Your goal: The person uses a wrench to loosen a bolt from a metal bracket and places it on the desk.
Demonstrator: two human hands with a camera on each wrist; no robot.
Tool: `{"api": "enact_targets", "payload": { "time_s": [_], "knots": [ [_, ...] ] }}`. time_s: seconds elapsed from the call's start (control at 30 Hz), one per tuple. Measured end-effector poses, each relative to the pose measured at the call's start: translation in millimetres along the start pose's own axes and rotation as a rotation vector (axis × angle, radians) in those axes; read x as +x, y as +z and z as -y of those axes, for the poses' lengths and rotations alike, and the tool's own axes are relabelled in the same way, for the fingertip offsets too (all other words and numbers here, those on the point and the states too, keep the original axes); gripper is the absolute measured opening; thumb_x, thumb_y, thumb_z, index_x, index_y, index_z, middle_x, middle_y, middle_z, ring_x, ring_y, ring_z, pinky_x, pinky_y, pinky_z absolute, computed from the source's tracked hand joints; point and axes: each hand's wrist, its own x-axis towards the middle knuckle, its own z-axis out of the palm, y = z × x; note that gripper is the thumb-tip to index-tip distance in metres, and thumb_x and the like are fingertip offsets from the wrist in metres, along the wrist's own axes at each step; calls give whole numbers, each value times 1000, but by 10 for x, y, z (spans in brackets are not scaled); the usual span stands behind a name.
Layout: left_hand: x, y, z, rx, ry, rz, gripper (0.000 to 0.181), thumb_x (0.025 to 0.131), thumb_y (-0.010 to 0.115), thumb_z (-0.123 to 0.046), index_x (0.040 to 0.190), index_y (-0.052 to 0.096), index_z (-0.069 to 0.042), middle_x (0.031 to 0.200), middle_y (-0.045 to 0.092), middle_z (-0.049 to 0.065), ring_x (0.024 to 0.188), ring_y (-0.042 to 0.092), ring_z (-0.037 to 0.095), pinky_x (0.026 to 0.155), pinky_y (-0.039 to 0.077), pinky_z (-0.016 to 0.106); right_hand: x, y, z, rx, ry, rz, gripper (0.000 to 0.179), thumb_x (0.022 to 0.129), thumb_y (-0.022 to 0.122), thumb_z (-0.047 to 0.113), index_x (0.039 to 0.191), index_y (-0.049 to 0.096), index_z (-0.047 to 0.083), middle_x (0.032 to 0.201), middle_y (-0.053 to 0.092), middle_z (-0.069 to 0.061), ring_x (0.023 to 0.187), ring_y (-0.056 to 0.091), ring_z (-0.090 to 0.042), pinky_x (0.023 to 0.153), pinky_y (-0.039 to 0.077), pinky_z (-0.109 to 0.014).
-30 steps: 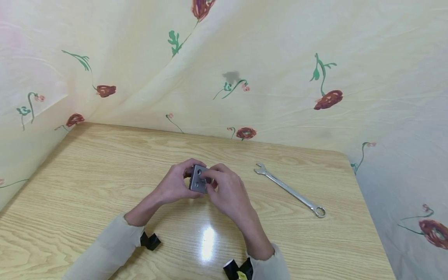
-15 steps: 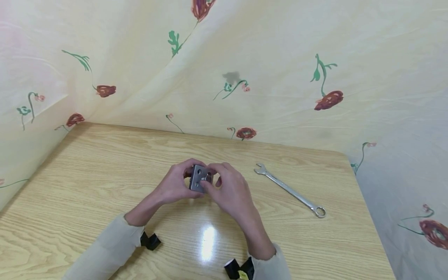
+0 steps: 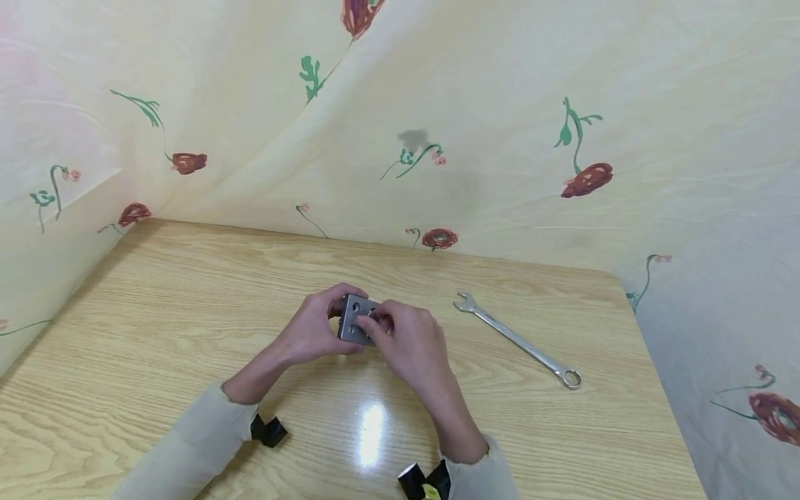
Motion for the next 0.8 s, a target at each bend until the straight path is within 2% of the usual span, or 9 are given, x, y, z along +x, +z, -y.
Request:
{"api": "enact_targets", "payload": {
  "time_s": [0.2, 0.3, 0.57, 0.7, 0.8],
  "knots": [
    [-8, -2, 5, -1, 13, 0, 62, 66, 85, -5, 122, 56, -6, 113, 68, 15, 101, 68, 29, 88, 54, 41, -24, -9, 3, -17, -114, -24, 20, 85, 73, 21, 102, 74, 11, 85, 72, -1, 68, 57, -7, 60, 46, -20],
    [-12, -3, 9, -2, 21, 1, 61, 67, 84, -5, 121, 56, -6, 112, 68, 15, 101, 68, 29, 87, 54, 41, -38, -10, -1, -24, -168, -38, 20, 83, 75, 15, 103, 74, 11, 90, 72, -2, 69, 59, -8, 59, 46, -19],
    [-17, 4, 16, -5, 37, 4, 61, 66, 85, -3, 120, 57, -7, 109, 70, 14, 98, 69, 27, 86, 55, 37, -46, 19, -6, -29, -283, -79, 23, 74, 74, -4, 93, 75, 9, 97, 69, -6, 71, 59, -10, 61, 45, -19],
    [-17, 12, 17, -4, 44, 2, 61, 65, 85, -3, 119, 57, -7, 108, 70, 14, 97, 69, 27, 85, 55, 36, -56, 9, -8, -48, -308, -71, 24, 74, 74, -4, 95, 74, 9, 101, 69, -5, 72, 58, -12, 62, 44, -19],
    [-18, 13, 17, -7, 43, 1, 61, 65, 84, -2, 120, 57, -6, 109, 70, 15, 99, 69, 28, 86, 55, 37, -64, -14, -13, -34, -281, -50, 28, 77, 78, 6, 104, 72, 10, 105, 68, -5, 74, 59, -12, 62, 45, -20]
  ]
}}
